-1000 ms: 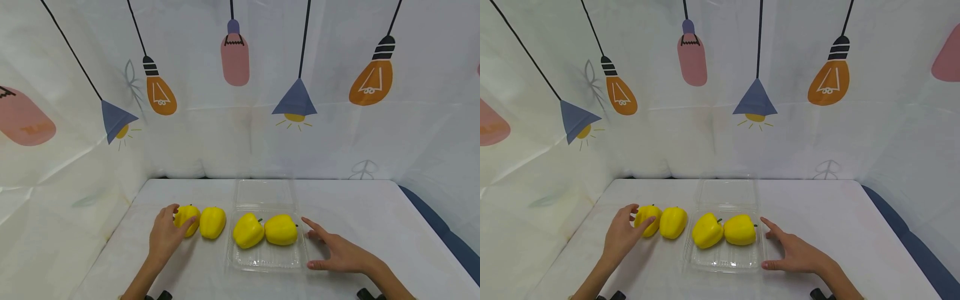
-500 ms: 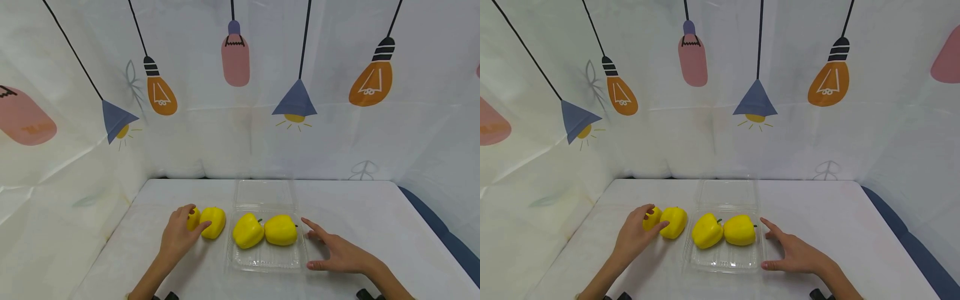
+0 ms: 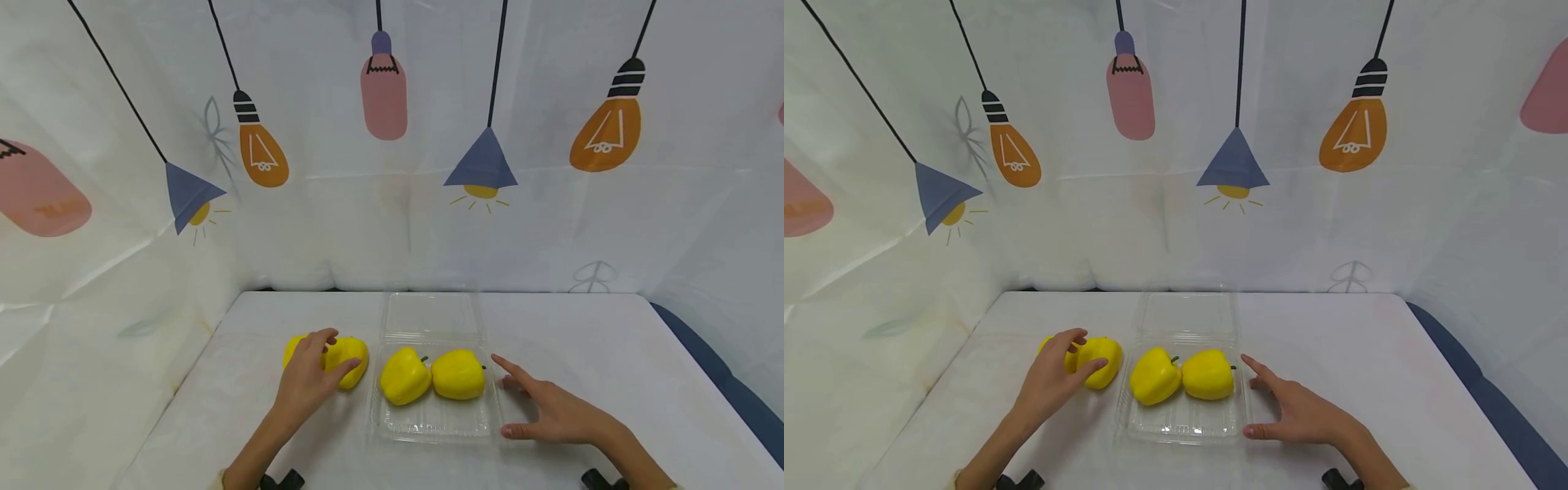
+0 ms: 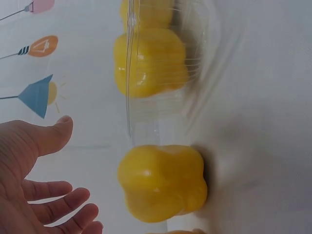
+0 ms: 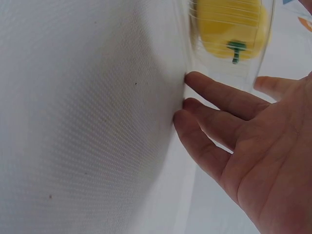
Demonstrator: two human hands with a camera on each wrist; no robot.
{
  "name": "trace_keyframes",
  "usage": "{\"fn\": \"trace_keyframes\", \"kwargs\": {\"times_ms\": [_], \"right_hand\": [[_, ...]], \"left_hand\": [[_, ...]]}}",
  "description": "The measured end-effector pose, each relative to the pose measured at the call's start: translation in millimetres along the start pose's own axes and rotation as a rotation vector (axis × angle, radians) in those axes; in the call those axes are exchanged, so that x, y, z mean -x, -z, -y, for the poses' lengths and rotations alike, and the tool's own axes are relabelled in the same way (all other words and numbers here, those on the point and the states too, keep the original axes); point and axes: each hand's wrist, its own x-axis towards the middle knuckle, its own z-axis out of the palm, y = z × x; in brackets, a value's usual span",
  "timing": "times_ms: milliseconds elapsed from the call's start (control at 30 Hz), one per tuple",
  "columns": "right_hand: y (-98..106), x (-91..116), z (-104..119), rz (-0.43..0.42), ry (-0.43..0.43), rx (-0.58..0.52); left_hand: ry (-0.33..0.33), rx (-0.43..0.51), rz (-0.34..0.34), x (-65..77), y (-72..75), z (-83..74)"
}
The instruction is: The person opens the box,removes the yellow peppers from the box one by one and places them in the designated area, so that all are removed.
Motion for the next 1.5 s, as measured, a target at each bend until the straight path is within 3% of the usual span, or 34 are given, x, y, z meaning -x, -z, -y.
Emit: {"fn": "trace_keyframes", "kwargs": {"times_ms": [500,700,900,1200,1500], "right_hand": [[1.7,0.1,3.8,0.004,0.004,-0.009],[1.2,0.0,2.2,0.003,0.001,-0.006],[0.2,-0.1,0.5,0.001,-0.002,-0.001],[-0.1,0.2,-0.3,-0.001,0.000,0.002],[-0.4,1.9,-1.0,-0.013,0.031,-0.001]], "left_hand": [[-0.027,0.032,0.104,-2.8,-15.9,-19.9],[-0.063,0.019,0.115,-4.5,-19.6,-26.2],[-0.111,0.024,0.126,-4.5,-24.1,-29.2],[-0.153,0.039,0.199,-5.4,-33.9,-30.8],[-0.160,0.054,0.251,-6.5,-41.7,-35.6]]}}
